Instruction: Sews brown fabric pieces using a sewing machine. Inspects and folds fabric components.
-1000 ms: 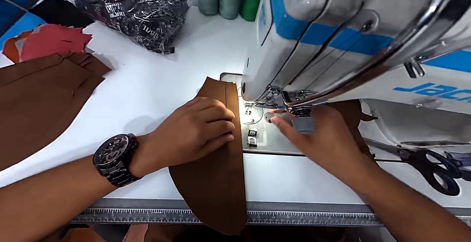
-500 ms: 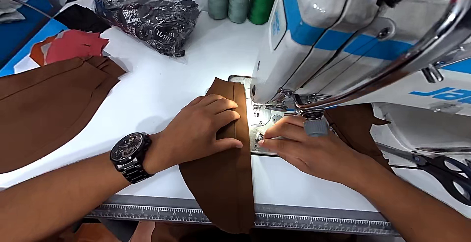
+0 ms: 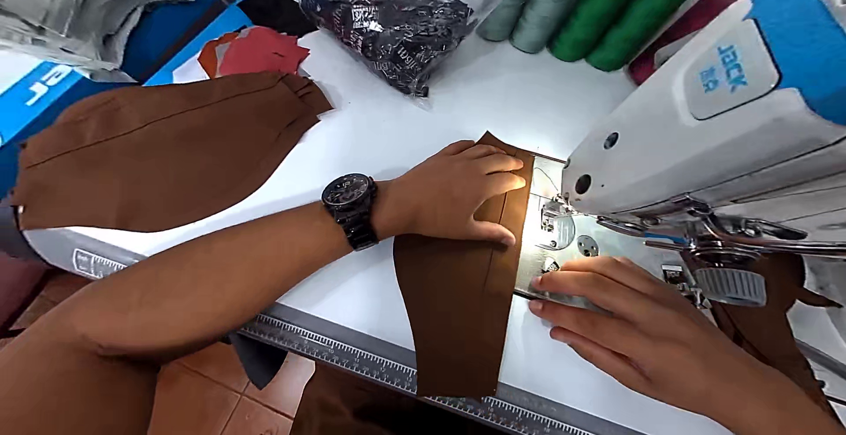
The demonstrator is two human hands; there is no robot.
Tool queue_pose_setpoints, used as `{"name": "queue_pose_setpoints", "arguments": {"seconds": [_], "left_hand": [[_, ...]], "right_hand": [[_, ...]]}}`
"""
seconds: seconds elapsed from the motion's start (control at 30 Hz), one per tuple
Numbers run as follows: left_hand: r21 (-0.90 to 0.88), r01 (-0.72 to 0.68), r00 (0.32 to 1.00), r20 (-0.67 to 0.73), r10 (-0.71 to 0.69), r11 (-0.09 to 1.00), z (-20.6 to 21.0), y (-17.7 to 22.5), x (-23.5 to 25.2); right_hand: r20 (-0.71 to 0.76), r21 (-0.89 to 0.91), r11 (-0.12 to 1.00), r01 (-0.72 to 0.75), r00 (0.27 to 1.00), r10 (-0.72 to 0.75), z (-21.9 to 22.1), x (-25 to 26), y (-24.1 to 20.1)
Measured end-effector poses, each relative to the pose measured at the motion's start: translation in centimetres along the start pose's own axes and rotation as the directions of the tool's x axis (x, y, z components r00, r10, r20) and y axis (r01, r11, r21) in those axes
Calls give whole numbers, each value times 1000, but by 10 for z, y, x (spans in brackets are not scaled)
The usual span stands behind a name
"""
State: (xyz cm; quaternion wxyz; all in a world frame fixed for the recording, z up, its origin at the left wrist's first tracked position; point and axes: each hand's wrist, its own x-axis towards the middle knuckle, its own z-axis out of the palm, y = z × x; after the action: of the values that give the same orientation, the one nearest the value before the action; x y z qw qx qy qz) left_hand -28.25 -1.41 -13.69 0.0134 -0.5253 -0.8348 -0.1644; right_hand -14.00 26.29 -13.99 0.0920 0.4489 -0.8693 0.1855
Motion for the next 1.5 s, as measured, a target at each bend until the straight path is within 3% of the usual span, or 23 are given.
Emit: {"name": "queue_pose_setpoints", "arguments": {"seconds": [0.13,0.23,0.33,0.37,0.4,0.43,0.47,0.53,0.63,0.7,0.77,0.8,0.93,1.03,1.3,1.5], "left_hand": [[-1,19,1000,-6,-19,1000,2,-4,4],[2,19,1000,15,-19,1000,3,-5,3],[-6,21,999,-45,-21,1000,-1,4,1],[1,89,996,18,-89,996,-20,22,2],[13,233,958,171,-232,972,-52,51,7],[31,315,927,205,-315,949,-66,68,11],[8,310,938,158,-307,951,-64,69,10],[-11,227,971,74,-225,974,-49,57,6],[99,217,964,135,-229,971,-42,49,6],[98,119,993,-26,-117,988,-29,32,0],[81,-55,961,-266,75,995,-14,13,-3],[85,-103,946,-299,124,991,-14,13,-6],[56,-242,943,-220,249,969,-11,22,-19],[16,-297,938,-183,295,955,-6,25,-22],[16,-300,941,-157,299,954,-2,25,-22],[-5,-266,951,-165,262,964,-1,27,-23]], "right_hand": [[-75,-11,999,-42,996,41,-12,-4,11],[-84,-41,990,-131,988,128,-22,-8,20],[-62,-24,991,-131,990,130,-29,-10,26],[-52,-2,994,-109,993,109,-29,-9,27],[-35,11,996,-86,996,86,-28,-9,26],[-19,10,997,-71,997,71,-27,-7,25],[0,-6,998,-66,998,66,-25,-6,24],[30,-36,997,-68,997,69,-23,-3,19],[-22,-52,993,-102,995,101,-24,-3,16],[-77,-65,989,-130,989,125,-26,-6,19],[-86,-69,989,-128,989,122,-28,-8,23],[-82,-58,992,-112,991,107,-28,-8,24],[-48,7,999,-52,998,52,-20,-3,17],[-7,-53,998,-34,999,34,-15,1,12],[-105,-82,992,-100,990,91,-18,2,11],[-25,-127,989,-82,997,79,-5,7,6]]}}
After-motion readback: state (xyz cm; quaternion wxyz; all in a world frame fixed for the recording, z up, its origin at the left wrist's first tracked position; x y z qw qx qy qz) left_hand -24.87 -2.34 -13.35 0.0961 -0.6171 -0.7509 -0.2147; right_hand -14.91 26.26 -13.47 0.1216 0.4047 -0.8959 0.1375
